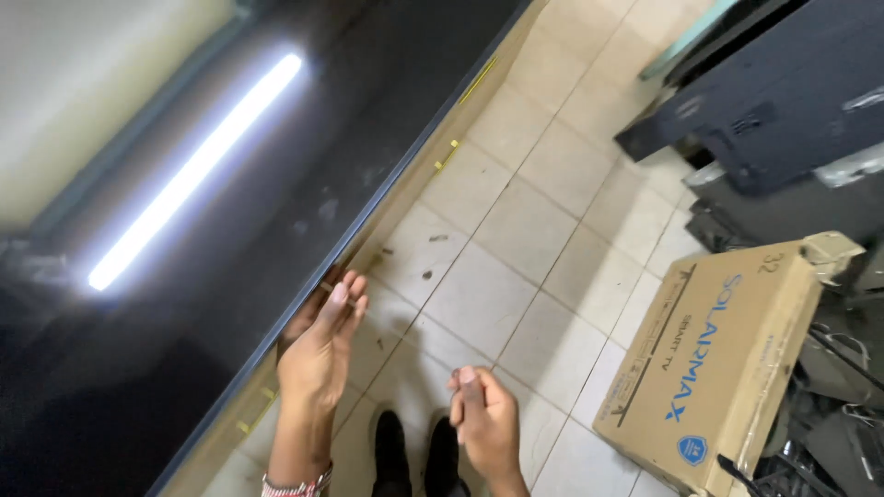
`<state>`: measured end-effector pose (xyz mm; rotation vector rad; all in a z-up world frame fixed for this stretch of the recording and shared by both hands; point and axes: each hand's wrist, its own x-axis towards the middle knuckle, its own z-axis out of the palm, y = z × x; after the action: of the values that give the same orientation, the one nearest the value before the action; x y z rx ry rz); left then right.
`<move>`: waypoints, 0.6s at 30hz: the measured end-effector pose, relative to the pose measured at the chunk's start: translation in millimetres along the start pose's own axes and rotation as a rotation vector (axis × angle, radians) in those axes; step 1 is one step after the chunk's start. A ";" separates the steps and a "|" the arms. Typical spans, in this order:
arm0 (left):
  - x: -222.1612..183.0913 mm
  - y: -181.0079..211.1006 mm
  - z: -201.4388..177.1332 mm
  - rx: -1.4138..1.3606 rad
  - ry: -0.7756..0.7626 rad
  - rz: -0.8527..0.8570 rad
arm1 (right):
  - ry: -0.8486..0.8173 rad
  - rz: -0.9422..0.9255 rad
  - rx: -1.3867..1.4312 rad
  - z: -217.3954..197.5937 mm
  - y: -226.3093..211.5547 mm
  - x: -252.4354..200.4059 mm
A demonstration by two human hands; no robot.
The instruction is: Removing the front frame of a television by prying it with a screwdriver along the edges.
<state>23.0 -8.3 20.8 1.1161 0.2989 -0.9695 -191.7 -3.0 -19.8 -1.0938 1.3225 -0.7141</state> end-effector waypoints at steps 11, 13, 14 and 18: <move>11.8 -9.7 -9.7 -0.094 -0.009 0.007 | -0.057 -0.034 -0.013 -5.5 17.2 3.3; 11.1 -12.7 -13.3 -0.084 -0.021 0.015 | -0.035 -0.035 0.059 -4.1 22.9 -0.3; 12.7 -13.6 -13.7 -0.079 -0.038 0.027 | -0.015 -0.044 0.128 -2.7 25.3 0.5; 3.7 -9.0 -6.5 0.031 0.003 -0.007 | 0.113 -0.166 0.156 10.2 25.0 1.6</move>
<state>19.8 -5.5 9.9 1.1454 0.2915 -0.9818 -185.8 6.9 -44.3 -1.0575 1.2573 -0.9979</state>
